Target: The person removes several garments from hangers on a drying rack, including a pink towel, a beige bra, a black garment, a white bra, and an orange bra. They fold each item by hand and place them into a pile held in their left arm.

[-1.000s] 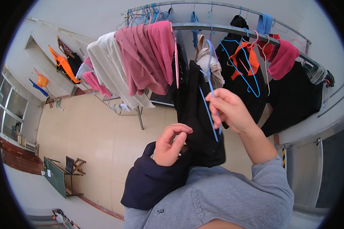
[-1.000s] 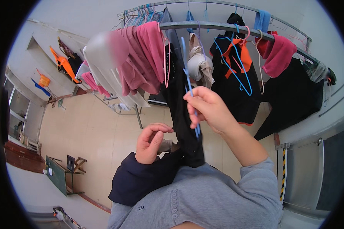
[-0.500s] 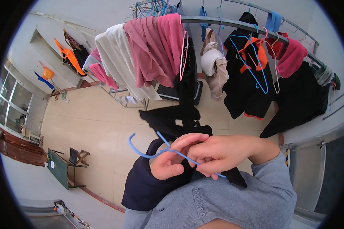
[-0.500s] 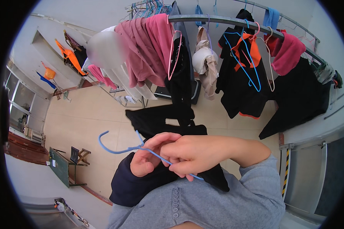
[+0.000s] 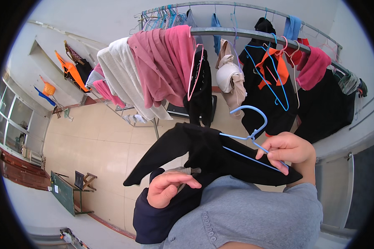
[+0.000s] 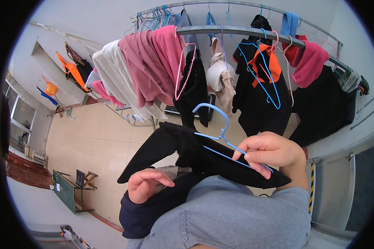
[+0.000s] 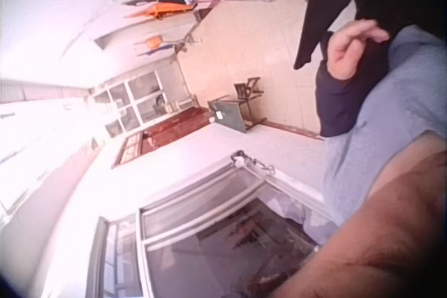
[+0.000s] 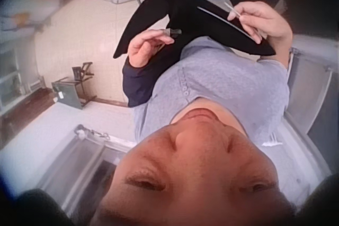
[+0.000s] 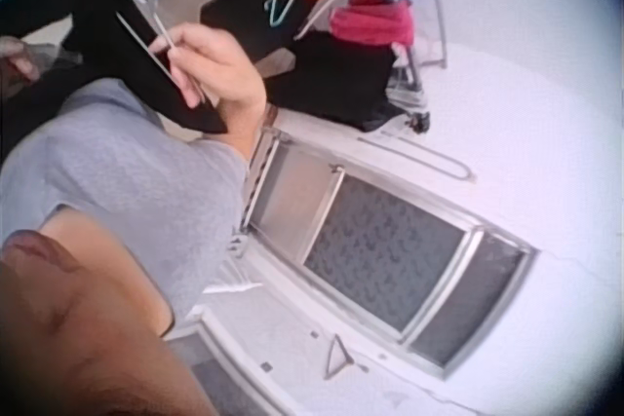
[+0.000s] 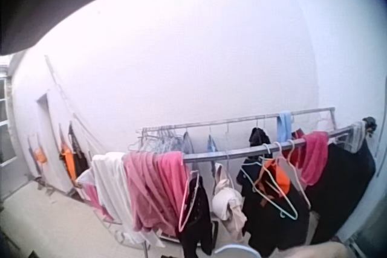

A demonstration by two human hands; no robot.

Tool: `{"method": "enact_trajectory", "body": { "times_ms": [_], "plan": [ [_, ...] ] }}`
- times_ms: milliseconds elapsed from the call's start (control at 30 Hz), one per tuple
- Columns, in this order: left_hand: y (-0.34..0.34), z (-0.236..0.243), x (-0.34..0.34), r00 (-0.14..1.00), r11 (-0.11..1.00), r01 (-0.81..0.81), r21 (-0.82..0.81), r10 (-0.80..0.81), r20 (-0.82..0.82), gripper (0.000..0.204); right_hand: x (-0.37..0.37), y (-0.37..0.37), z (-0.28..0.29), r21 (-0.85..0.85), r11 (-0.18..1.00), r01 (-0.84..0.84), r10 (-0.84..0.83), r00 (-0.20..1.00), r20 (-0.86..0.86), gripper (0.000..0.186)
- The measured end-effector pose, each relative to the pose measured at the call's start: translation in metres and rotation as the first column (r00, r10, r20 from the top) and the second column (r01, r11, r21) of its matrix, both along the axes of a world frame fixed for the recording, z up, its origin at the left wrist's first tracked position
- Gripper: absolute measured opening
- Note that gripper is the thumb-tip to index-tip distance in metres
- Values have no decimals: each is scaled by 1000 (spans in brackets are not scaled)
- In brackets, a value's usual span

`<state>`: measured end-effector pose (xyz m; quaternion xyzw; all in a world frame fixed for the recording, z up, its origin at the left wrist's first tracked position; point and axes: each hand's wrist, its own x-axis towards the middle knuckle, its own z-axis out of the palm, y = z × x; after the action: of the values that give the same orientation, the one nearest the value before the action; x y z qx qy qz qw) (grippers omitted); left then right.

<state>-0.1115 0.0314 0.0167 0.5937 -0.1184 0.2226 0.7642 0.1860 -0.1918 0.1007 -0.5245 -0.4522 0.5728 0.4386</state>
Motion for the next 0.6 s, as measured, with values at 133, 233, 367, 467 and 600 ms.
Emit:
{"method": "enact_trajectory", "body": {
  "times_ms": [133, 233, 367, 467, 600],
  "plan": [
    [6, 1, 18, 994, 994, 109, 0, -109, -4, 37, 1, -8, -9, -31, 998, 53, -53, 999, -8, 22],
    [10, 3, 30, 987, 987, 161, 28, -161, -5, 35, -2, -10, -13, -82, 988, 133, -135, 991, -17, 21],
    [11, 2, 43, 985, 983, 174, 52, -174, -4, 34, -7, -10, -20, -79, 946, 315, -317, 948, -12, 20],
    [10, 1, 48, 986, 984, 168, 57, -166, -31, 33, -12, 14, -37, -13, 870, 494, -494, 869, -25, 19],
    [17, 2, 49, 987, 976, 162, 143, -158, -36, 31, -2, 57, -60, 134, 781, 610, -591, 792, -155, 18]
  ]
}}
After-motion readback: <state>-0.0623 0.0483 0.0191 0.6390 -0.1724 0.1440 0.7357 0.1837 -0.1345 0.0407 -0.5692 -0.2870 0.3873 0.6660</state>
